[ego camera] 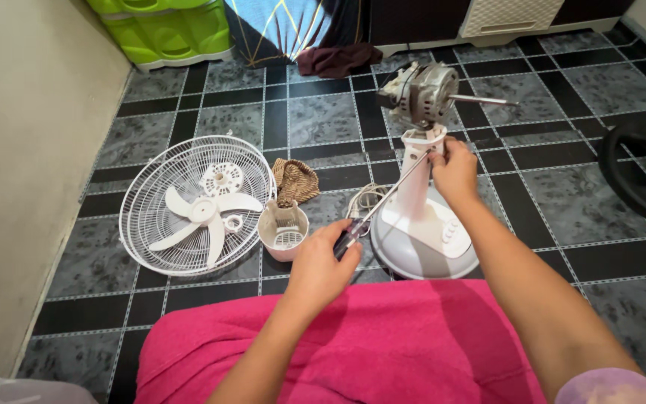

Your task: The person disassembles a white pedestal fan using a screwdriver. They remove the front grille, unscrew the motor housing, detach the motor, and separate the base from the stand.

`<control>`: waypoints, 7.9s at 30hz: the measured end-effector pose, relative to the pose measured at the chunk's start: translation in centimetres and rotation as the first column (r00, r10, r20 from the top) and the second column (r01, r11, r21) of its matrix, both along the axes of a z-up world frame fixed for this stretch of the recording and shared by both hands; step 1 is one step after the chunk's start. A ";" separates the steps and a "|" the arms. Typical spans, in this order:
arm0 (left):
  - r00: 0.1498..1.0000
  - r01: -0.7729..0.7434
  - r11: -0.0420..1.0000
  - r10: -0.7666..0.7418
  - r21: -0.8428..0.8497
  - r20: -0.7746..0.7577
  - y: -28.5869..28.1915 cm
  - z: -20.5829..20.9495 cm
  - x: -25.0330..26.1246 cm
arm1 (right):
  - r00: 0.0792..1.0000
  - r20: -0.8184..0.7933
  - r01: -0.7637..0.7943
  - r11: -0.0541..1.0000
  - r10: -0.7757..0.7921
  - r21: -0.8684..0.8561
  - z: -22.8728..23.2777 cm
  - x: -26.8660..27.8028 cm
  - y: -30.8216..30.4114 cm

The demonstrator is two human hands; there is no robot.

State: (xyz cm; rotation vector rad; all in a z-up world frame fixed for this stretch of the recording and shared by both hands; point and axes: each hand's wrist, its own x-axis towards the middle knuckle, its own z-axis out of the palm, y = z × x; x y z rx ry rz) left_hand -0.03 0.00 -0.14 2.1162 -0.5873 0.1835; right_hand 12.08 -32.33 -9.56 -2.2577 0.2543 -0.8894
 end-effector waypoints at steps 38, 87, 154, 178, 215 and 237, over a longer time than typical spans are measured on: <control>0.995 -0.048 0.984 0.032 0.172 0.099 -1.4 1.2 -1.1 | 0.997 -0.036 -0.067 0.993 0.070 0.099 1.7 -0.8 0.3; 0.858 -0.345 0.936 0.284 -0.071 -0.427 2.3 -10.6 5.3 | 0.978 0.092 -0.145 0.297 0.186 0.944 -10.3 6.2 4.2; 0.726 -0.637 0.765 0.556 -0.094 -0.404 -6.1 -25.2 13.4 | 0.941 -0.263 -0.188 0.975 0.214 0.122 -0.7 -3.9 4.4; 0.968 -0.248 0.940 0.231 0.233 0.098 -9.9 -17.2 10.3 | 0.958 -0.230 -0.159 0.985 0.170 0.066 -0.6 -3.6 5.1; 0.624 -0.618 0.732 0.235 -0.286 -0.745 -11.6 -19.2 12.5 | 0.949 -0.289 -0.110 0.991 0.127 0.073 0.3 -4.1 6.2; 0.792 -0.472 0.865 0.329 -0.173 -0.514 -11.1 -23.7 13.6 | 0.937 -0.330 -0.087 0.991 0.116 0.101 0.0 -3.8 5.9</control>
